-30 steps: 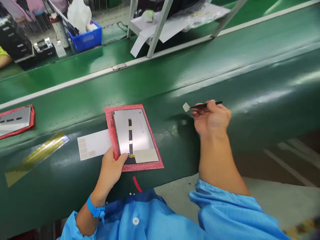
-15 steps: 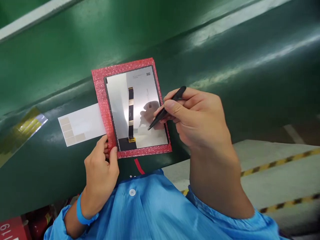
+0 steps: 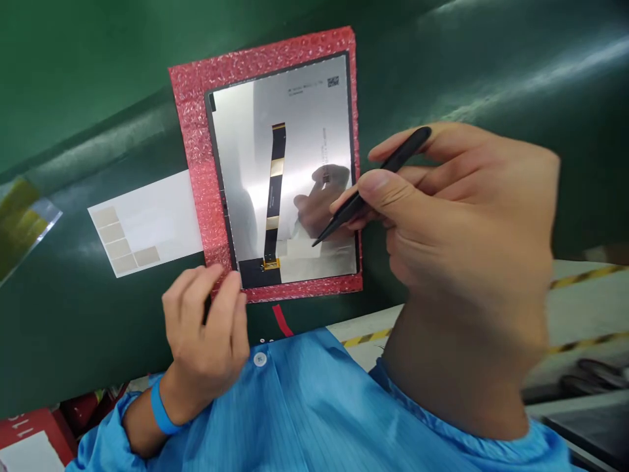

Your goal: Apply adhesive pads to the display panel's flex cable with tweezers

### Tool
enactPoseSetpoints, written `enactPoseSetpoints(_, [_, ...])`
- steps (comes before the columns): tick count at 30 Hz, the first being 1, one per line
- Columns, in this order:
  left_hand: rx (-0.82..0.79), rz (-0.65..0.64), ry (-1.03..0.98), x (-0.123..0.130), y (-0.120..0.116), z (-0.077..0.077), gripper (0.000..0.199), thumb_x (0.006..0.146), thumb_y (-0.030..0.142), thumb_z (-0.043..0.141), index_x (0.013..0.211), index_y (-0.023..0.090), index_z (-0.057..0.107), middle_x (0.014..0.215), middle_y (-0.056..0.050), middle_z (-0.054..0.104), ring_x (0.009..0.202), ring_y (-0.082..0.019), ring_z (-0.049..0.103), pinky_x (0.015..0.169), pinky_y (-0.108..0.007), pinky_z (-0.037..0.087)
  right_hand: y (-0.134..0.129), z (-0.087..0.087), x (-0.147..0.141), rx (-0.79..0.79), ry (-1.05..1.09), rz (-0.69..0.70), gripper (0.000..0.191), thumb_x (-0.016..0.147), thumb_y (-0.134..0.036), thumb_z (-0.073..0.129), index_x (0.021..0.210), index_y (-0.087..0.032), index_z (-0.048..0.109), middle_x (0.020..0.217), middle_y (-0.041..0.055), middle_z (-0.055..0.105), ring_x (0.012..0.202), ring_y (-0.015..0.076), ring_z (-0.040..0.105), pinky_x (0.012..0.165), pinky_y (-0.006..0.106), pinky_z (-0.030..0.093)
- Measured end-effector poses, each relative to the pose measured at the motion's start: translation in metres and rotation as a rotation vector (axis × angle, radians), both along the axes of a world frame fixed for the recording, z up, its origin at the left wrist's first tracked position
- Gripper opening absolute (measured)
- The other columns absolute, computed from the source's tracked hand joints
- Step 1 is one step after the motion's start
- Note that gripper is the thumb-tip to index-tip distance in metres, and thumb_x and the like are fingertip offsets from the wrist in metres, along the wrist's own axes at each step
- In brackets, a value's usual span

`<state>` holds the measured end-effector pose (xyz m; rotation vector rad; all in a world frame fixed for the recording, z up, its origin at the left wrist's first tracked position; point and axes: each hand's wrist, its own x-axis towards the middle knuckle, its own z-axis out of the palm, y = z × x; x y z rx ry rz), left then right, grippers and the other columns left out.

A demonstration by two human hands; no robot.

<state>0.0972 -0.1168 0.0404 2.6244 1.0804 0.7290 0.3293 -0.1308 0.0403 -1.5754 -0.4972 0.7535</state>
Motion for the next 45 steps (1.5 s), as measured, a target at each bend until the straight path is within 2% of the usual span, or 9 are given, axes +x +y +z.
enactPoseSetpoints(2, [-0.028,-0.099,0.004,0.002,-0.004,-0.006,0.037,0.09,0.005,0.075,0.126,0.008,0.069,0.123,-0.019,0.072,0.119,-0.032,0.066,0.099,-0.047,0.059,-0.002,-0.001,0.0,-0.031,0.001,0.031,0.011,0.088,-0.017,0.079,0.092,-0.021,0.069,0.073,0.0011,0.07,0.062,0.0191,0.072,0.05,0.026,0.059])
enactPoseSetpoints(4, [-0.051,-0.129,0.02,0.007,-0.007,-0.008,0.038,0.09,0.006,0.075,0.127,0.004,0.068,0.123,-0.021,0.073,0.119,-0.034,0.066,0.097,-0.048,0.059,-0.003,0.001,-0.001,-0.064,0.001,0.081,0.012,0.093,-0.016,0.079,0.094,-0.024,0.07,0.078,-0.0004,0.07,0.067,0.019,0.073,0.055,0.026,0.06])
enactPoseSetpoints(7, [-0.066,-0.103,0.023,0.014,-0.007,-0.008,0.039,0.09,0.007,0.076,0.128,0.002,0.068,0.122,-0.024,0.073,0.116,-0.035,0.067,0.095,-0.048,0.059,-0.001,0.007,-0.003,-0.1,-0.04,0.135,0.014,0.094,-0.015,0.079,0.094,-0.025,0.069,0.084,-0.001,0.072,0.07,0.0189,0.073,0.053,0.024,0.058])
enactPoseSetpoints(13, [-0.071,-0.067,0.042,0.021,-0.007,0.0,0.033,0.092,0.009,0.074,0.124,0.005,0.069,0.119,-0.023,0.074,0.115,-0.033,0.068,0.093,-0.046,0.06,0.004,0.013,-0.009,-0.111,-0.113,0.165,0.015,0.09,-0.005,0.072,0.093,-0.019,0.068,0.085,0.0022,0.074,0.066,0.0167,0.072,0.042,0.019,0.048])
enactPoseSetpoints(21, [-0.093,-0.054,0.031,0.023,-0.009,0.0,0.032,0.093,0.009,0.071,0.125,0.007,0.069,0.119,-0.022,0.074,0.116,-0.032,0.069,0.094,-0.047,0.061,0.003,0.013,-0.01,-0.161,-0.163,0.175,0.017,0.09,-0.004,0.072,0.092,-0.021,0.07,0.084,-0.0004,0.073,0.071,0.0212,0.075,0.058,0.03,0.063])
enactPoseSetpoints(29, [-0.108,-0.063,0.034,0.022,-0.008,0.001,0.032,0.094,0.009,0.07,0.126,0.008,0.069,0.121,-0.021,0.074,0.118,-0.032,0.067,0.096,-0.048,0.061,0.006,0.016,-0.011,-0.207,-0.198,0.199,0.019,0.09,-0.006,0.072,0.092,-0.025,0.069,0.088,0.0066,0.073,0.069,0.0275,0.073,0.045,0.038,0.057])
enactPoseSetpoints(35, [-0.113,-0.073,0.026,0.023,-0.008,0.002,0.035,0.089,0.007,0.074,0.124,0.004,0.069,0.12,-0.023,0.073,0.116,-0.034,0.067,0.096,-0.049,0.06,0.007,0.02,-0.01,-0.235,-0.176,0.213,0.021,0.093,-0.007,0.071,0.092,-0.029,0.068,0.087,0.0035,0.072,0.072,0.0286,0.074,0.051,0.041,0.059])
enactPoseSetpoints(41, [-0.113,-0.061,0.035,0.023,-0.009,0.001,0.032,0.093,0.01,0.07,0.126,0.009,0.069,0.122,-0.021,0.073,0.117,-0.032,0.068,0.096,-0.048,0.06,0.008,0.018,-0.01,-0.215,-0.17,0.21,0.026,0.091,-0.002,0.069,0.091,-0.028,0.067,0.082,0.0026,0.07,0.071,0.0283,0.074,0.049,0.038,0.057])
enactPoseSetpoints(45, [-0.113,-0.057,0.03,0.023,-0.009,0.001,0.032,0.093,0.009,0.071,0.125,0.009,0.069,0.121,-0.021,0.073,0.117,-0.032,0.068,0.096,-0.048,0.06,0.009,0.019,-0.01,-0.217,-0.183,0.216,0.026,0.093,-0.002,0.069,0.091,-0.027,0.065,0.085,0.0039,0.069,0.073,0.0278,0.073,0.055,0.039,0.061])
